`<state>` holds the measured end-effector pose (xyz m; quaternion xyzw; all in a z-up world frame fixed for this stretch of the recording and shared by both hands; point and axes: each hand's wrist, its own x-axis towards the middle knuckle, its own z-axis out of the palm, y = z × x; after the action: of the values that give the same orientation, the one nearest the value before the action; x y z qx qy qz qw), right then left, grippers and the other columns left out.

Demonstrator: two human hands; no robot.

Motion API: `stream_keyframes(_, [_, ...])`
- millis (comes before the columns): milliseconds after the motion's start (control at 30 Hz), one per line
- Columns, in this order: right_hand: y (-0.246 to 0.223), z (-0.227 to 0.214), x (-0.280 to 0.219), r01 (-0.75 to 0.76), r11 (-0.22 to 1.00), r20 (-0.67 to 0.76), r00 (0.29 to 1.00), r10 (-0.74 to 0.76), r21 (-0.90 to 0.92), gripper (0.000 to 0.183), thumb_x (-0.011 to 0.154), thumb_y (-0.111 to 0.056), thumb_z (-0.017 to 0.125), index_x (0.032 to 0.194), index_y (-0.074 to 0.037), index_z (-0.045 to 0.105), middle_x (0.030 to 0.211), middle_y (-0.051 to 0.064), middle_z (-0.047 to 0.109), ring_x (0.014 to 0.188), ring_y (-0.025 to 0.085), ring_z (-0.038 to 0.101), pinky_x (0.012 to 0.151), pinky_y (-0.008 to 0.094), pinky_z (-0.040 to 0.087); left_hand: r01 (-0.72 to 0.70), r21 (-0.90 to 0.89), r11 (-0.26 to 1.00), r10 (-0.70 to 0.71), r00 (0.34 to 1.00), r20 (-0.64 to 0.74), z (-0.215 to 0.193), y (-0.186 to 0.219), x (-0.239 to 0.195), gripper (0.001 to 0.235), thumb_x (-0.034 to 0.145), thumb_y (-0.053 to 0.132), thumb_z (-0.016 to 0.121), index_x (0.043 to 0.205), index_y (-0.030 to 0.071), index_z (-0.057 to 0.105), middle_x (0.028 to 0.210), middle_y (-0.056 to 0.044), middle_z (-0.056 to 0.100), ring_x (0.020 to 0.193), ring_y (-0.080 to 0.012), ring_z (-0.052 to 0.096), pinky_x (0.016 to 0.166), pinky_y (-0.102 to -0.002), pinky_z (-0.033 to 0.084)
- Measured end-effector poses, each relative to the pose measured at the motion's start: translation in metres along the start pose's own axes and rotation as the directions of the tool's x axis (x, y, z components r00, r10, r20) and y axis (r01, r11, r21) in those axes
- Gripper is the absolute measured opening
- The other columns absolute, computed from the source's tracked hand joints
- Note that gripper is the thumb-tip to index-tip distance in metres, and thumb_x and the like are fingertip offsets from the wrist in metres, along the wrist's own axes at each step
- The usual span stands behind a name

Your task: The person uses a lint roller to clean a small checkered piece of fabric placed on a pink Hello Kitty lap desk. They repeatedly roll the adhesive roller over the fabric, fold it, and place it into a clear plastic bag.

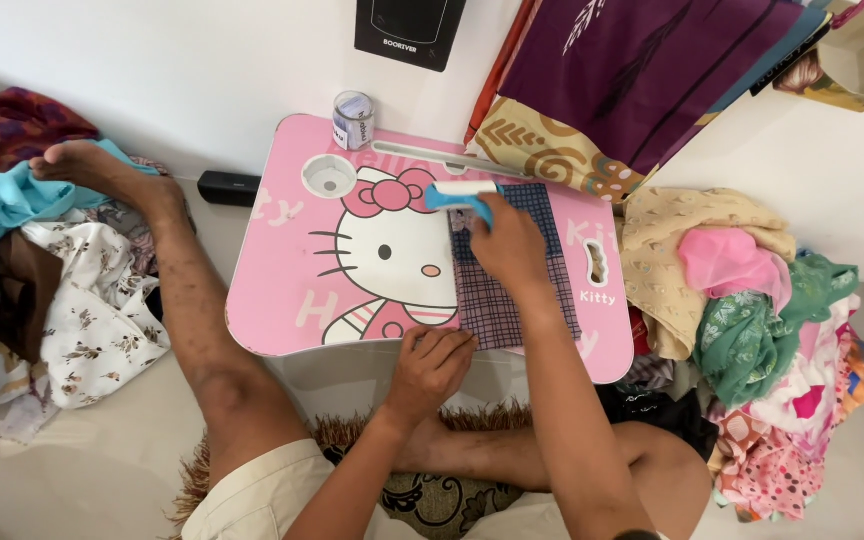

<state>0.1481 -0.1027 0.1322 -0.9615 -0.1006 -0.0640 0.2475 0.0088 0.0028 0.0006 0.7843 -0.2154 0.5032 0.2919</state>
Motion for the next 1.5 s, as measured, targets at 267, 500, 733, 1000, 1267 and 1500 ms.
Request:
stream_keyframes(267, [-0.014,-0.045,-0.165,-0.153,0.988,0.061,0.986,0.152,0.013,0.043,0.097,-0.019,0.055,0.139,-0.008,0.060,0.108,0.023,0.074,0.090,0.042,0.075,0.073,0.053,0.060,-0.023,-0.089,0.996,0.024,1.000,0.013,-0.013,-0.004,0.007,0.010,0.091,0.005,0.079,0.101,0.008,0.077,0.105,-0.003,0.076,0.092,-0.0189,0.069,0.085,-0.036,0.051])
stream_keyframes(500, [0.001,-0.014,-0.166,-0.114,0.991,0.028,0.993,0.116,-0.067,0.045,0.097,-0.020,0.054,0.142,-0.013,0.055,0.121,0.015,0.072,0.099,0.039,0.070,0.063,0.055,0.055,-0.042,-0.146,0.988,0.052,0.996,0.066,-0.019,-0.003,0.013,0.007,0.094,0.004,0.078,0.100,0.003,0.075,0.108,-0.007,0.075,0.095,-0.0211,0.070,0.083,-0.037,0.050])
stream_keyframes(733, [-0.008,0.006,-0.062,-0.030,0.991,-0.068,0.997,0.022,-0.128,0.035,0.097,-0.014,0.059,0.130,-0.004,0.066,0.090,0.024,0.072,0.078,0.040,0.077,0.061,0.050,0.061,-0.005,-0.082,0.997,-0.004,0.995,-0.101,-0.001,-0.001,0.005,0.003,0.087,0.009,0.080,0.088,0.011,0.078,0.099,0.000,0.078,0.083,-0.0159,0.071,0.081,-0.034,0.055])
stream_keyframes(1000, [0.019,0.006,-0.010,0.009,1.000,-0.074,0.997,-0.009,-0.011,0.036,0.094,-0.014,0.060,0.128,-0.004,0.068,0.099,0.025,0.074,0.092,0.045,0.074,0.071,0.057,0.059,0.021,-0.127,0.992,-0.030,0.997,-0.066,-0.001,0.000,0.003,0.007,0.086,0.007,0.080,0.092,0.010,0.079,0.100,-0.002,0.078,0.084,-0.0163,0.071,0.082,-0.033,0.053])
stream_keyframes(1267, [-0.011,-0.084,-0.162,-0.288,0.958,0.050,0.957,0.287,0.015,0.042,0.096,-0.019,0.060,0.135,-0.008,0.067,0.111,0.030,0.073,0.104,0.052,0.070,0.085,0.064,0.055,0.046,-0.126,0.991,-0.054,0.997,-0.062,0.001,-0.002,0.001,0.008,0.084,0.008,0.081,0.091,0.011,0.078,0.101,0.000,0.078,0.083,-0.0175,0.070,0.081,-0.034,0.053])
stream_keyframes(1500, [0.009,-0.070,-0.130,-0.290,0.956,0.103,0.950,0.294,-0.051,0.041,0.096,-0.018,0.059,0.136,-0.009,0.067,0.097,0.023,0.075,0.092,0.044,0.074,0.081,0.060,0.057,0.057,-0.115,0.992,-0.065,0.996,-0.063,0.001,0.001,0.003,0.007,0.084,0.007,0.081,0.088,0.011,0.078,0.098,0.000,0.077,0.080,-0.0168,0.069,0.080,-0.034,0.053])
